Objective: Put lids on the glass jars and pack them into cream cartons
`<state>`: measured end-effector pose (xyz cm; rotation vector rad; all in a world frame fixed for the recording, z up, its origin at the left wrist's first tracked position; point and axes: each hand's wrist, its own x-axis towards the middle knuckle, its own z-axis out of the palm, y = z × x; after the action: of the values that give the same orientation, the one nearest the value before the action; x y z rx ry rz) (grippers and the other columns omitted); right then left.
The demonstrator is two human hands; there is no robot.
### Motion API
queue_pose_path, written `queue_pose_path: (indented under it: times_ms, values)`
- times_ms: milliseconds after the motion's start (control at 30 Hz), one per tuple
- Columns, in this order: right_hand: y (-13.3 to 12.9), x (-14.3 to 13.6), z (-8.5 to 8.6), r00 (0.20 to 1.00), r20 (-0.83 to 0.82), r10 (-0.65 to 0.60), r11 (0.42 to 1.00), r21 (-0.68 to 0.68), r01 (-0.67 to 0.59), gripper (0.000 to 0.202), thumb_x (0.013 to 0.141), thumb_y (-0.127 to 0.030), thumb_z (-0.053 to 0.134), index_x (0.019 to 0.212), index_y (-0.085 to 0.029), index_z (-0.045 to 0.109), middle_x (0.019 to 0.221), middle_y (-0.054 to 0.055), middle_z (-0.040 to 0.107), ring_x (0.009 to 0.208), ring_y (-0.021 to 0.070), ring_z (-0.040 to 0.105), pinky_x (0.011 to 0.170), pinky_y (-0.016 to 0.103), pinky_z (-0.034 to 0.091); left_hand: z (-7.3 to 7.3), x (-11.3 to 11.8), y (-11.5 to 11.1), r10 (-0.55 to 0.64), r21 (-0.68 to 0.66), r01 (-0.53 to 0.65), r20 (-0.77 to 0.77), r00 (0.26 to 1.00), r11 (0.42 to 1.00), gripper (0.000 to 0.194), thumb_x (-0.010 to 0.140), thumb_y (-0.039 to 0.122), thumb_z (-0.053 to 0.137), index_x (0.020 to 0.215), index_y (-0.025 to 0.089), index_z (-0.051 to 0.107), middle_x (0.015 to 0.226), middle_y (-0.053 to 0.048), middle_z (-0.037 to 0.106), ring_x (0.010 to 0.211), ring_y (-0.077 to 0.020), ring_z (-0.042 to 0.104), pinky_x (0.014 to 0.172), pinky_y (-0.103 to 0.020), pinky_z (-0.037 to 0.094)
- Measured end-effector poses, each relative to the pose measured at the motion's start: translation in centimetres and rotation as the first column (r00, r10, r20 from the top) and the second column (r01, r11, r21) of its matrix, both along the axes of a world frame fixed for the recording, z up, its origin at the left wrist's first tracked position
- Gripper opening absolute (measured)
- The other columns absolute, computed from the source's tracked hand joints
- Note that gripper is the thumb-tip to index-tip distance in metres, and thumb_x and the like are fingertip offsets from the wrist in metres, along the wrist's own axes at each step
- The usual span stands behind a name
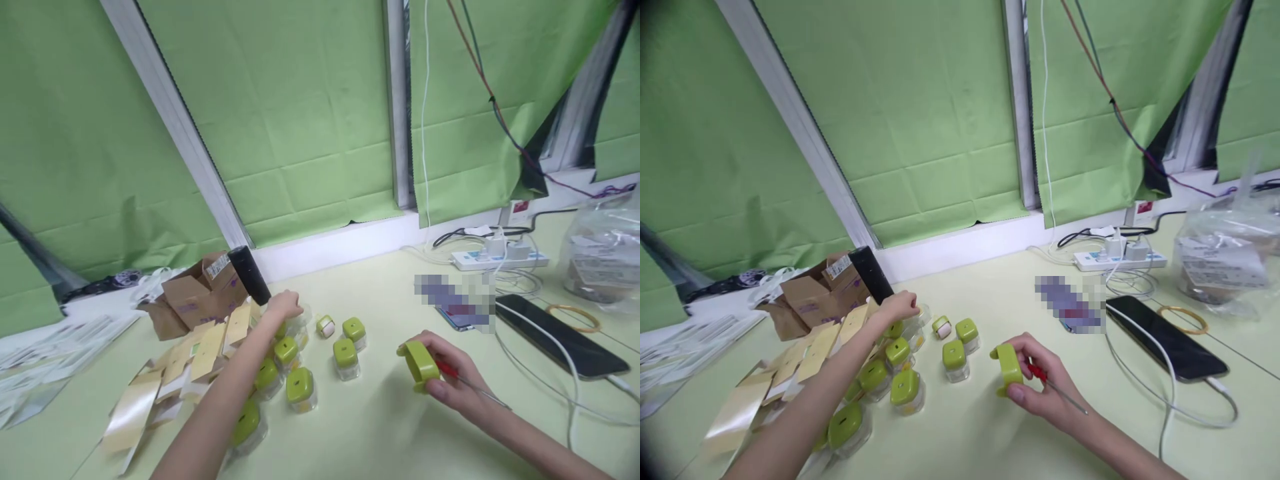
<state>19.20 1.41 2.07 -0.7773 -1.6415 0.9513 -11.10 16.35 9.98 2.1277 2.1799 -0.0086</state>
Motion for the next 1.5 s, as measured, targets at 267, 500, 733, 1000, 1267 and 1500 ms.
queue_pose_path:
  times_ms: [267, 500, 733, 1000, 1267, 1500]
  values:
    - [2.9, 1.0, 1.1, 0.991, 0.114, -0.073, 0.995, 0.078, 0.064, 0.042, 0.076, -0.056, 0.057, 0.097, -0.02, 0.06, 0.076, 0.002, 0.05, 0.063, 0.0149, 0.045, 0.055, 0.027, 0.041, -2.6, -2.1, 2.4, -0.113, 0.081, 0.098, 0.222, 0.968, 0.992, 0.033, 0.087, 0.032, 0.052, 0.116, 0.016, 0.052, 0.117, -0.008, 0.055, 0.098, -0.0205, 0.057, 0.082, -0.042, 0.049]
    - [11.4, -5.7, 5.9, 0.75, 0.626, -0.213, 0.966, 0.251, 0.064, 0.048, 0.083, -0.06, 0.045, 0.101, -0.017, 0.057, 0.071, 0.001, 0.051, 0.073, 0.0178, 0.049, 0.072, 0.032, 0.039, -4.3, -3.3, 0.9, -0.152, 0.137, 0.099, 0.461, 0.874, 0.986, 0.035, 0.085, 0.029, 0.055, 0.117, 0.016, 0.05, 0.107, -0.007, 0.06, 0.091, -0.0188, 0.06, 0.083, -0.04, 0.049]
    - [19.6, -17.6, 5.9, 0.553, 0.833, -0.012, 0.953, 0.177, -0.245, 0.055, 0.068, -0.05, 0.068, 0.114, -0.022, 0.058, 0.088, 0.006, 0.066, 0.096, 0.027, 0.055, 0.087, 0.039, 0.031, -2.9, -4.9, 0.1, -0.154, 0.35, -0.086, 0.602, 0.783, 0.933, 0.049, 0.079, 0.012, 0.05, 0.126, 0.013, 0.037, 0.112, -0.012, 0.056, 0.105, -0.0197, 0.054, 0.095, -0.038, 0.039]
    - [20.4, -21.0, 4.5, 0.365, 0.924, 0.109, 0.942, 0.021, -0.335, 0.084, 0.064, -0.053, 0.068, 0.135, -0.02, 0.039, 0.11, 0.012, 0.065, 0.106, 0.0313, 0.056, 0.093, 0.044, 0.028, -0.2, -4.0, -6.0, -0.319, 0.517, -0.08, 0.634, 0.704, 0.852, 0.047, 0.079, 0.019, 0.046, 0.125, 0.018, 0.036, 0.115, -0.011, 0.053, 0.11, -0.0188, 0.051, 0.098, -0.036, 0.037]
    - [18.4, -16.1, 3.8, 0.281, 0.957, 0.071, 0.968, 0.002, -0.251, 0.055, 0.052, -0.066, 0.068, 0.077, -0.017, 0.071, 0.072, 0.008, 0.068, 0.086, 0.0323, 0.061, 0.091, 0.047, 0.026, 0.6, -0.4, -10.2, -0.377, 0.523, -0.072, 0.696, 0.611, 0.849, 0.047, 0.078, 0.024, 0.05, 0.124, 0.02, 0.038, 0.119, -0.011, 0.052, 0.116, -0.0215, 0.047, 0.101, -0.039, 0.033]
    - [13.4, -12.5, 4.6, 0.516, 0.85, -0.108, 0.97, 0.203, -0.131, 0.056, 0.066, -0.067, 0.058, 0.085, -0.016, 0.069, 0.078, 0.007, 0.065, 0.089, 0.0258, 0.054, 0.089, 0.041, 0.028, -1.8, 3.8, -12.6, -0.277, 0.393, -0.337, 0.898, 0.343, 0.856, 0.051, 0.076, 0.035, 0.058, 0.118, 0.017, 0.035, 0.131, -0.019, 0.039, 0.125, -0.0262, 0.039, 0.102, -0.04, 0.032]
